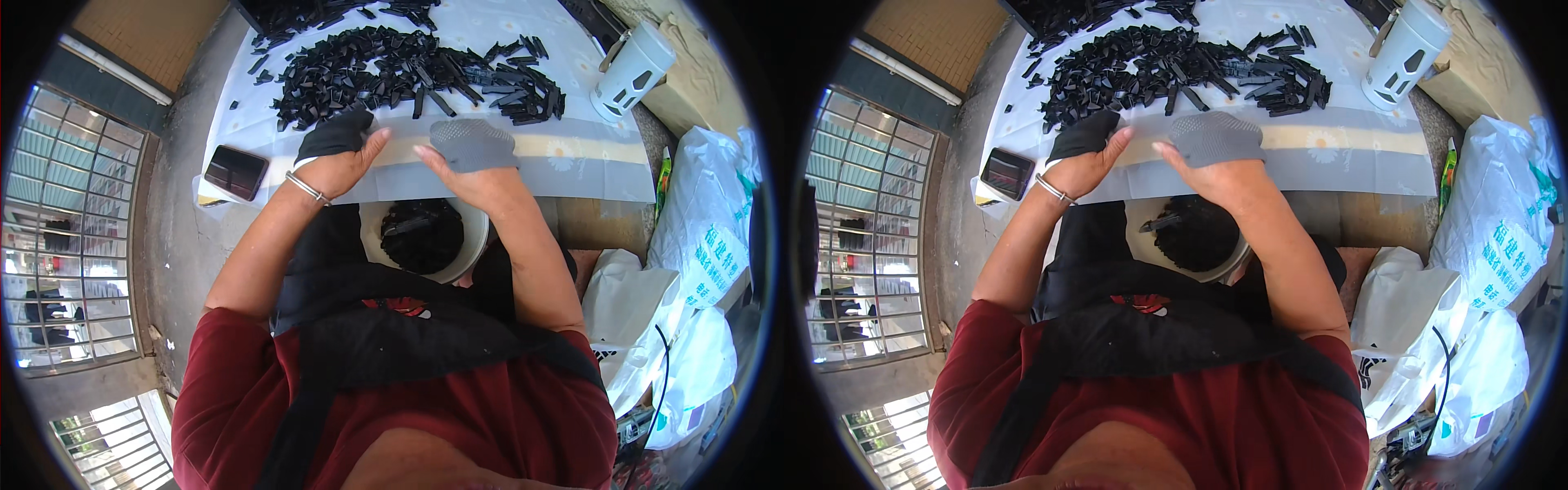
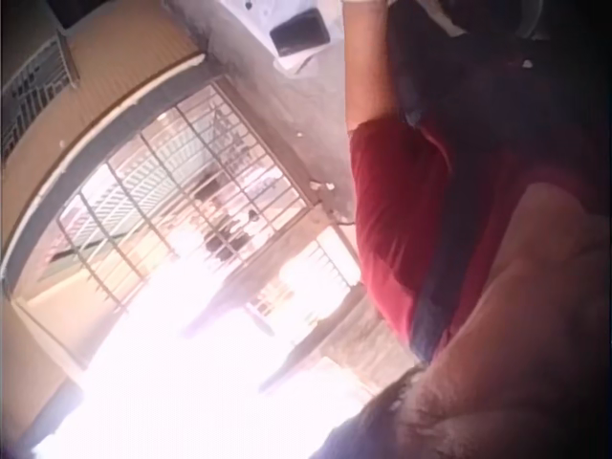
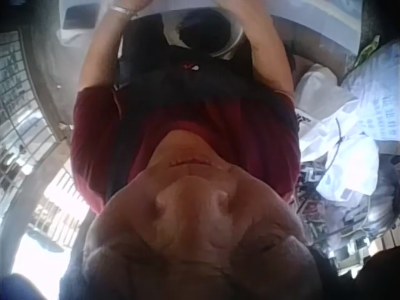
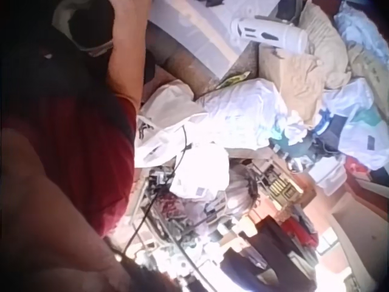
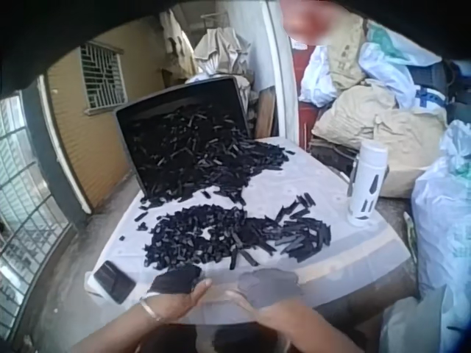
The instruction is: Manually assembling small black plastic components by joining parts and placing them into a bowl.
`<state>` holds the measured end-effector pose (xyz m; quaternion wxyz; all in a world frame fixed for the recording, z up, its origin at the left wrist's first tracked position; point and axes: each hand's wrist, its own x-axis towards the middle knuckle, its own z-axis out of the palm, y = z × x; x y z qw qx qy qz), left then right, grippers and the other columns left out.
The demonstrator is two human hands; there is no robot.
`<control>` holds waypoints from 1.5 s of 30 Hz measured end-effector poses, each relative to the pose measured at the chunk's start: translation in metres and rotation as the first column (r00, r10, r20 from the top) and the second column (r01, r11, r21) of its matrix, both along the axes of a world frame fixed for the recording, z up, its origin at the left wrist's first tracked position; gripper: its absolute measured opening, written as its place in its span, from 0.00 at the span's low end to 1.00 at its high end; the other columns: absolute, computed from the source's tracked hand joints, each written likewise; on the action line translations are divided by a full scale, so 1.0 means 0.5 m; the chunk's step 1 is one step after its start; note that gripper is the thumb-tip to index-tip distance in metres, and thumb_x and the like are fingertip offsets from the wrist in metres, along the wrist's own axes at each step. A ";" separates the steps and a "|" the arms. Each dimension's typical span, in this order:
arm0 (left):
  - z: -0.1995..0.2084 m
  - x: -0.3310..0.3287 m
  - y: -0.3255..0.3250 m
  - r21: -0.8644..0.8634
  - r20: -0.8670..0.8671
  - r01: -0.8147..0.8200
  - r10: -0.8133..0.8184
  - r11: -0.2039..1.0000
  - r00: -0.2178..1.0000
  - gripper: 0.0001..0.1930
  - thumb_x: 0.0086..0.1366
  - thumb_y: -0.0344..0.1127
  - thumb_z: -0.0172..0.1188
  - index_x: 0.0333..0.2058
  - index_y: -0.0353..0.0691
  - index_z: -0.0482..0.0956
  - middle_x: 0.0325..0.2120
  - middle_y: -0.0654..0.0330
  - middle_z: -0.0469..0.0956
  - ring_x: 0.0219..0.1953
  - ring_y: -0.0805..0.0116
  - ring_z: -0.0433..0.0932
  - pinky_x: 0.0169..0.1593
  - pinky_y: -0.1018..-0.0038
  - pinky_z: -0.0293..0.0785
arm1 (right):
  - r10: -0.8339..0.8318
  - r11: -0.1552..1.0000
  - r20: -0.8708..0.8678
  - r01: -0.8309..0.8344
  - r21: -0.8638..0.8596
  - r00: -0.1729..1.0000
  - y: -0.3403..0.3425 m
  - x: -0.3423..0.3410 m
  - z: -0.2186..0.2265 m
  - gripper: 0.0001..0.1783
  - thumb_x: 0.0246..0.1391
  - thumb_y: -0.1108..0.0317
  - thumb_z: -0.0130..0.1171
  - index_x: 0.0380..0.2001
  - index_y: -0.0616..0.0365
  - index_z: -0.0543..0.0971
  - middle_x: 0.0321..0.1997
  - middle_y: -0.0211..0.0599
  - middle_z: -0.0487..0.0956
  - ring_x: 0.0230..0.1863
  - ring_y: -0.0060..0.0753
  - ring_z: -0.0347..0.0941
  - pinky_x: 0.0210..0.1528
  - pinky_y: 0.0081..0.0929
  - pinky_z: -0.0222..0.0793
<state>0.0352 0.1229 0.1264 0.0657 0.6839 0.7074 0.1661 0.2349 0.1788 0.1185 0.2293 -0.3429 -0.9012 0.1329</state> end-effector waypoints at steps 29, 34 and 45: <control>-0.097 -0.009 0.046 0.381 -0.113 0.094 -0.055 0.920 0.992 0.11 0.54 0.35 0.54 0.37 0.43 0.73 0.34 0.54 0.75 0.37 0.57 0.74 0.40 0.67 0.70 | -0.378 0.797 -0.266 0.458 0.395 0.887 0.117 0.028 -0.069 0.14 0.51 0.60 0.50 0.32 0.59 0.76 0.32 0.47 0.76 0.37 0.49 0.71 0.42 0.41 0.65; -0.074 -0.011 0.040 0.451 0.111 0.041 -0.102 0.891 0.989 0.11 0.54 0.32 0.55 0.37 0.41 0.73 0.30 0.55 0.75 0.33 0.58 0.75 0.38 0.69 0.71 | -0.222 0.942 -0.565 0.325 0.087 0.795 0.106 0.063 -0.041 0.08 0.48 0.73 0.50 0.33 0.62 0.73 0.24 0.38 0.75 0.26 0.29 0.72 0.30 0.26 0.68; -0.035 0.052 -0.070 0.418 -0.172 0.330 -0.283 0.846 0.943 0.21 0.45 0.22 0.58 0.42 0.37 0.70 0.27 0.55 0.76 0.29 0.58 0.77 0.32 0.71 0.73 | 0.255 0.939 -0.391 -0.323 -0.118 0.885 -0.036 -0.021 -0.033 0.17 0.48 0.57 0.54 0.34 0.61 0.74 0.29 0.49 0.73 0.33 0.49 0.69 0.37 0.36 0.64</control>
